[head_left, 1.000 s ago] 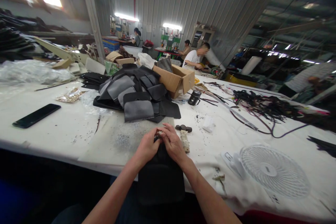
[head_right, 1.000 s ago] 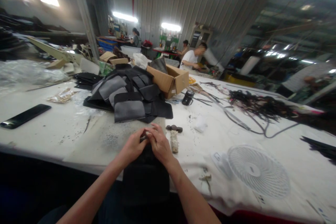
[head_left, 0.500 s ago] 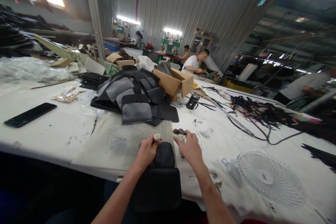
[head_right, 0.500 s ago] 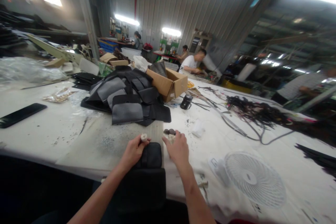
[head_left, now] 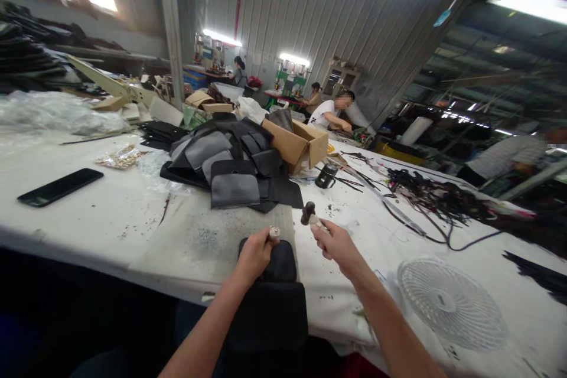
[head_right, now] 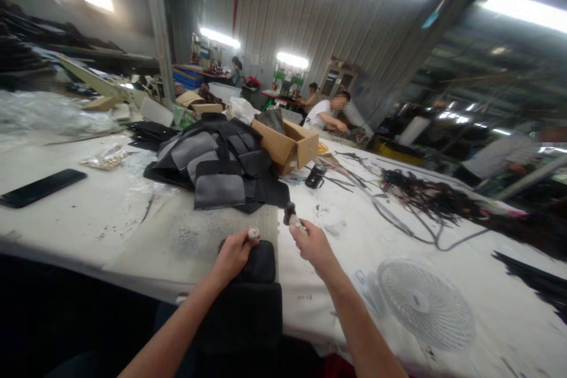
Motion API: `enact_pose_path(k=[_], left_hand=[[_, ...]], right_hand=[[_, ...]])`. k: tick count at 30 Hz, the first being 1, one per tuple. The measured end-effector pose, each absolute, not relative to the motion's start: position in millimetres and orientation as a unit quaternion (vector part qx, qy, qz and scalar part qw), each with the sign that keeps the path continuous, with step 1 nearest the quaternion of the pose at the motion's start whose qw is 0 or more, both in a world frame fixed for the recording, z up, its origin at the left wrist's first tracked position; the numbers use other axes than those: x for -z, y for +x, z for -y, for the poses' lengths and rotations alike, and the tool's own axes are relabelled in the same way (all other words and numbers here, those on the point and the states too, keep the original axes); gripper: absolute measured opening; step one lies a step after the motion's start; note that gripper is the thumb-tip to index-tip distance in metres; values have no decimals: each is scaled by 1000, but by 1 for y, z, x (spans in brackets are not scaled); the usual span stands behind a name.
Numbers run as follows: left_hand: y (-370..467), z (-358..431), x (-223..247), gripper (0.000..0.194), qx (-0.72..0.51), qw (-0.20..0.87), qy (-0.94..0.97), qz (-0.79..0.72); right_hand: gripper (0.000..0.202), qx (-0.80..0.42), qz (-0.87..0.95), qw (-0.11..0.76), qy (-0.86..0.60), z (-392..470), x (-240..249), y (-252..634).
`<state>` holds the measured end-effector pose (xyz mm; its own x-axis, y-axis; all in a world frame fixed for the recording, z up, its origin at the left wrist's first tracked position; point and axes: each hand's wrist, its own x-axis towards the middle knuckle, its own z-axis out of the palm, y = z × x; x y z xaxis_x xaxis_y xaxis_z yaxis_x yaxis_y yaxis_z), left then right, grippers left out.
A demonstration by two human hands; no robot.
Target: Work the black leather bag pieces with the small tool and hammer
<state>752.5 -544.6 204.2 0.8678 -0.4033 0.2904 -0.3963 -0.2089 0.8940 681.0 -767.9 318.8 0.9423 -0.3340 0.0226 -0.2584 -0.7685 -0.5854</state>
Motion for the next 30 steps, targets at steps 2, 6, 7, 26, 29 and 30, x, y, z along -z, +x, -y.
enact_pose_path(k=[2, 6, 7, 26, 29, 30], left_hand=[[754, 546, -203, 13, 4, 572, 779, 256], [756, 546, -202, 12, 0, 583, 776, 242], [756, 546, -202, 13, 0, 583, 776, 240], [754, 543, -199, 14, 1, 561, 793, 238], [752, 543, -199, 14, 3, 557, 794, 245], [752, 543, -198, 14, 2, 555, 794, 247]], right_hand=[[62, 111, -81, 402, -905, 756, -356, 665], [63, 236, 26, 432, -870, 723, -399, 642], [61, 234, 29, 411, -880, 715, -397, 640], [56, 333, 42, 353, -873, 698, -362, 644], [56, 182, 33, 338, -923, 706, -332, 649], [58, 200, 12, 332, -922, 711, -332, 649]])
